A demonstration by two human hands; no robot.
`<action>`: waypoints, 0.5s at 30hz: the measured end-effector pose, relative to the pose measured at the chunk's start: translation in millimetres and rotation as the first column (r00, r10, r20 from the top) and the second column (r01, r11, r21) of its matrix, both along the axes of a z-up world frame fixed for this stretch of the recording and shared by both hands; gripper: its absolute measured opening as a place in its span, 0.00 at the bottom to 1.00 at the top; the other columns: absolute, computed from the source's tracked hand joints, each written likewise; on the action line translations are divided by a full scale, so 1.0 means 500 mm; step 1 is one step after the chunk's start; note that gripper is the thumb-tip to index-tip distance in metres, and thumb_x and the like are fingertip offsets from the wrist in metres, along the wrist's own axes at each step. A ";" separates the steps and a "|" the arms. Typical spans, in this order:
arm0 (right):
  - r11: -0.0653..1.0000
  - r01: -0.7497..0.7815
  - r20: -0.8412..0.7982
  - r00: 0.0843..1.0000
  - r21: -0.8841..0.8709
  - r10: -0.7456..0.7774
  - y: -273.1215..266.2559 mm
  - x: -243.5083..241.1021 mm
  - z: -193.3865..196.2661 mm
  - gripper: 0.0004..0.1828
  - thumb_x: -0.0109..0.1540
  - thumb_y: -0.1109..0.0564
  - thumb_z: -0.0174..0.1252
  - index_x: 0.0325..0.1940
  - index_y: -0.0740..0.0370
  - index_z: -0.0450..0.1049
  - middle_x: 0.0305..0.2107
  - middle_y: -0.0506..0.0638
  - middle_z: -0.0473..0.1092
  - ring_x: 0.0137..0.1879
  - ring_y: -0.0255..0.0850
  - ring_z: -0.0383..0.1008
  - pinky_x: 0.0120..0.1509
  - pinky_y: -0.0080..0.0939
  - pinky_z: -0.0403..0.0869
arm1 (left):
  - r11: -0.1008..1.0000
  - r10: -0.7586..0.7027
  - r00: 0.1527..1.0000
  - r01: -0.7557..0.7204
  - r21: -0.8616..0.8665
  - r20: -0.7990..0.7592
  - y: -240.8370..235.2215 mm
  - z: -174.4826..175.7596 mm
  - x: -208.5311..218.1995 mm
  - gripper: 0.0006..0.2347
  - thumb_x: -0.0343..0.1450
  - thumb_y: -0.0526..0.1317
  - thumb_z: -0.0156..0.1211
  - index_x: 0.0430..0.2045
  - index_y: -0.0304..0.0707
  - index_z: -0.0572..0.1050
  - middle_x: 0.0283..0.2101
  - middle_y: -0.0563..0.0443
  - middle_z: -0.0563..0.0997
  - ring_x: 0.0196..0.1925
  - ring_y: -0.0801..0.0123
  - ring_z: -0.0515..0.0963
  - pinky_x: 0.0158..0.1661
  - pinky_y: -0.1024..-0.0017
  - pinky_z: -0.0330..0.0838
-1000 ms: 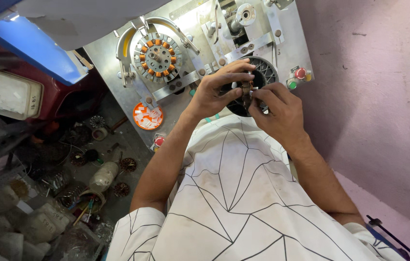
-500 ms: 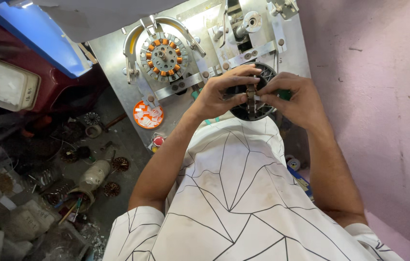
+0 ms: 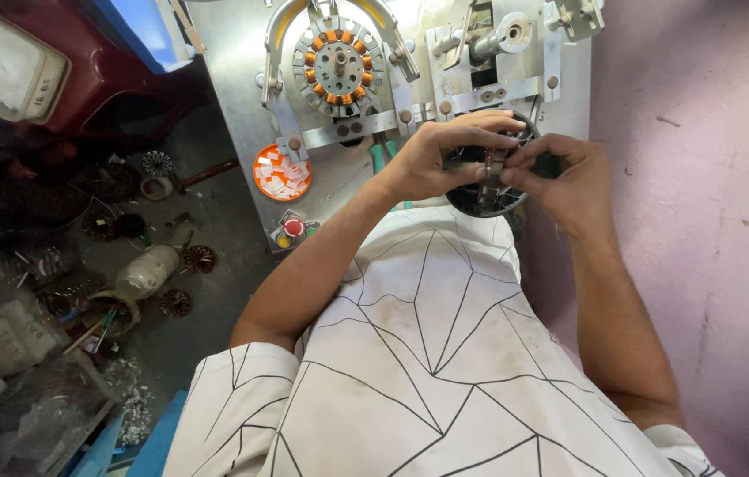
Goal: The person uses a screwdriver and pliers to adjust copper wires on a fan stator at a winding machine. They use scissors to cut material and apply tape to the wire connections.
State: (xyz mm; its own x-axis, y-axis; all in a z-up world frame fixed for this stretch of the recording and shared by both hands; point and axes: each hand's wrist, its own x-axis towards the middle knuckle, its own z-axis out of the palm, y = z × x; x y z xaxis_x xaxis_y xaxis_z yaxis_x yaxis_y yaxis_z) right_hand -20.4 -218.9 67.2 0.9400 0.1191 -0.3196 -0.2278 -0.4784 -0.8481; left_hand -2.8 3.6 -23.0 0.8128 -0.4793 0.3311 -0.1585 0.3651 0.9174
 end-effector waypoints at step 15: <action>0.304 0.610 -0.329 0.707 0.732 -0.626 -0.060 -0.097 -0.021 0.19 0.65 0.74 0.51 0.58 0.68 0.58 0.48 0.65 0.72 0.54 0.53 0.80 0.60 0.45 0.79 | 0.908 0.063 0.990 -0.108 0.404 0.122 -0.036 0.080 -0.032 0.44 0.56 0.46 0.85 0.65 0.41 0.61 0.72 0.39 0.59 0.74 0.45 0.61 0.69 0.59 0.64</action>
